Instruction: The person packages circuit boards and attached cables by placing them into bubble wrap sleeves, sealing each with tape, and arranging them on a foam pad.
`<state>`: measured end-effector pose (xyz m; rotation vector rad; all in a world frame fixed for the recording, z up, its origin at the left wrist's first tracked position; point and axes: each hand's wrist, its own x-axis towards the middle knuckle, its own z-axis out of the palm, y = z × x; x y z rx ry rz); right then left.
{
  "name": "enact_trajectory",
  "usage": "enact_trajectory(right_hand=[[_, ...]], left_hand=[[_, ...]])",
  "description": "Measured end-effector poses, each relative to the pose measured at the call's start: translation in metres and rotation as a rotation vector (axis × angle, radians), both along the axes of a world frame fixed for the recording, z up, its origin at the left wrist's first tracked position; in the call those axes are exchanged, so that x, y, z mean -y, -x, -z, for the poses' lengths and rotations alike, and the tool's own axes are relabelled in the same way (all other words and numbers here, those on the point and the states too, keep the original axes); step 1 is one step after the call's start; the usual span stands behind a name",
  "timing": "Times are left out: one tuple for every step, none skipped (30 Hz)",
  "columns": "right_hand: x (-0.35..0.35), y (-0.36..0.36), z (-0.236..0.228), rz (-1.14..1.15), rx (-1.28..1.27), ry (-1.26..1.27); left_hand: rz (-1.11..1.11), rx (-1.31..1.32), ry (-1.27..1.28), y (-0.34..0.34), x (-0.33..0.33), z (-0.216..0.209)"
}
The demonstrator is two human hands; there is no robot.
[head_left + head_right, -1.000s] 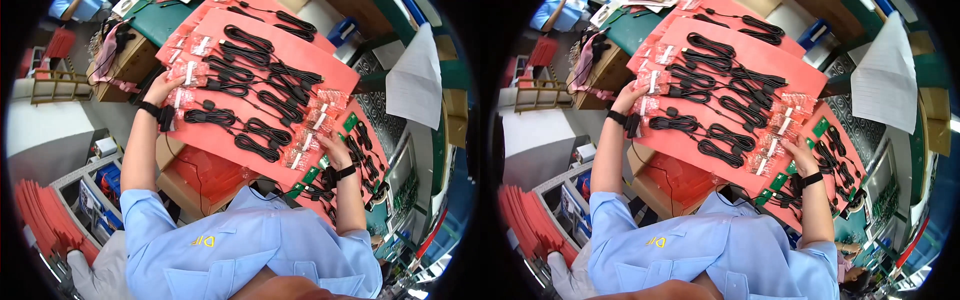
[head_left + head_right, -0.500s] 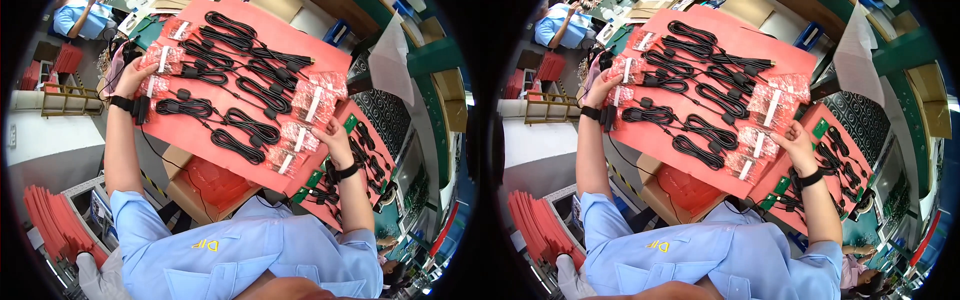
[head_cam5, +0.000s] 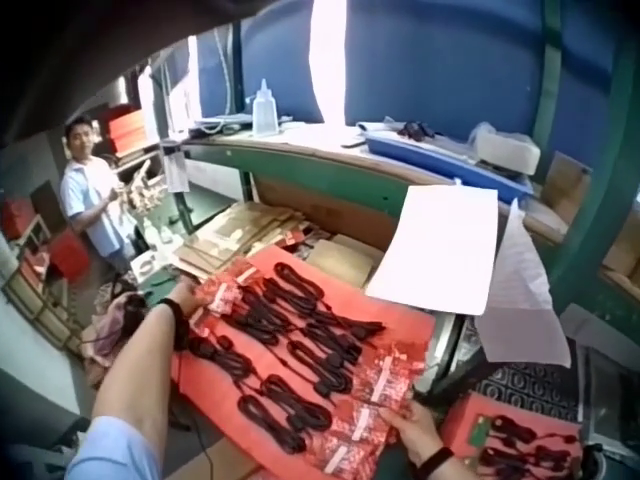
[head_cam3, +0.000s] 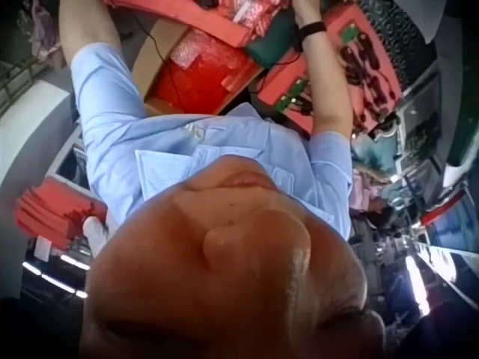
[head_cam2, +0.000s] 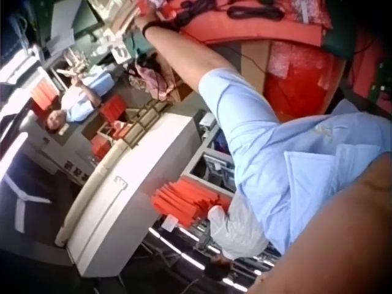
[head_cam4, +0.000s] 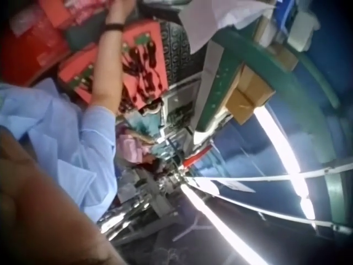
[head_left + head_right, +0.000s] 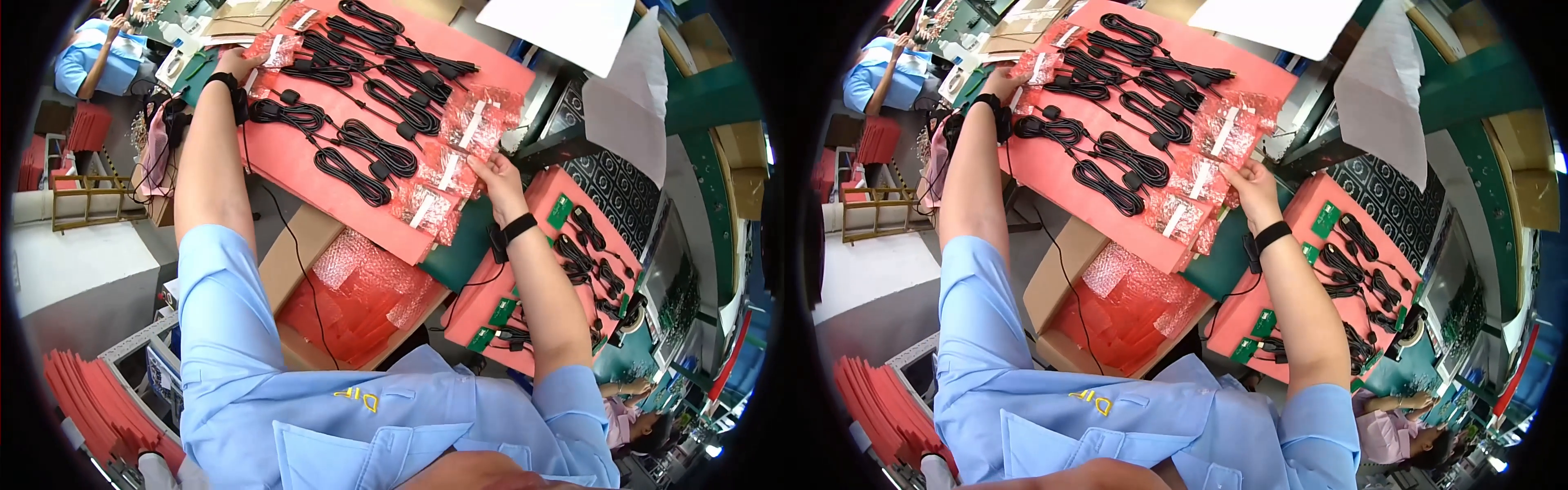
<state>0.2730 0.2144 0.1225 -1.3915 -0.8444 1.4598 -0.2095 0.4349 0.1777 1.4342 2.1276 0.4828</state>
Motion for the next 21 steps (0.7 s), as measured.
enact_trajectory(right_hand=[[0.001, 0.003, 0.003, 0.013, 0.027, 0.006], [0.005, 0.006, 0.002, 0.016, 0.054, 0.015], [0.008, 0.007, 0.002, -0.012, 0.05, 0.011], [0.008, 0.005, 0.001, -0.012, 0.066, 0.035], [0.011, 0.002, 0.002, -0.01, 0.081, 0.061], [0.014, -0.001, 0.001, -0.007, 0.096, 0.087], [0.023, 0.0, -0.003, -0.027, 0.094, 0.091], [0.033, -0.001, -0.01, 0.065, 0.107, 0.084], [0.043, -0.004, -0.017, 0.155, 0.124, 0.068], [0.056, -0.007, -0.022, 0.12, 0.124, 0.072], [0.068, -0.013, -0.027, 0.138, 0.08, 0.046], [0.081, -0.02, -0.037, 0.156, 0.034, 0.024], [0.098, -0.025, -0.047, 0.115, 0.037, 0.04], [0.121, -0.027, -0.057, 0.078, 0.028, 0.051], [0.13, -0.027, -0.07, 0.01, 0.016, 0.063], [0.137, -0.026, -0.078, -0.053, 0.027, 0.093], [0.153, -0.03, -0.08, -0.073, 0.008, 0.088], [0.168, -0.034, -0.082, -0.097, -0.01, 0.085], [0.189, -0.038, -0.083, -0.121, -0.031, 0.088], [0.212, -0.047, -0.085, -0.171, -0.008, 0.151], [0.229, -0.051, -0.091, -0.166, -0.046, 0.193]], left_hand=[[0.09, 0.052, -0.073, 0.008, -0.007, 0.018], [0.17, 0.101, -0.143, 0.019, -0.005, 0.031], [0.143, 0.094, -0.147, 0.028, -0.004, 0.044], [0.095, -0.034, -0.147, 0.033, -0.006, 0.054], [0.051, -0.163, -0.14, 0.036, -0.004, 0.057], [0.005, -0.198, -0.178, 0.03, -0.001, 0.054], [-0.036, -0.233, -0.211, 0.015, 0.007, 0.049], [-0.063, -0.233, -0.287, 0.004, 0.016, 0.04], [-0.094, -0.232, -0.369, -0.009, 0.027, 0.021], [-0.127, -0.24, -0.359, -0.013, 0.045, 0.004], [-0.162, -0.191, -0.469, -0.016, 0.063, -0.01], [-0.197, -0.146, -0.577, -0.017, 0.082, -0.021], [-0.235, -0.158, -0.557, -0.016, 0.104, -0.019], [-0.195, -0.057, -0.603, -0.012, 0.132, -0.008], [-0.185, 0.03, -0.652, -0.003, 0.17, -0.006], [-0.249, 0.014, -0.623, -0.007, 0.207, -0.01], [-0.165, 0.174, -0.599, -0.025, 0.24, -0.009], [-0.094, 0.339, -0.579, -0.034, 0.276, -0.001], [-0.154, 0.334, -0.528, -0.033, 0.321, 0.015], [-0.152, 0.34, -0.354, -0.037, 0.368, 0.035], [-0.142, 0.35, -0.193, -0.039, 0.409, 0.046]])
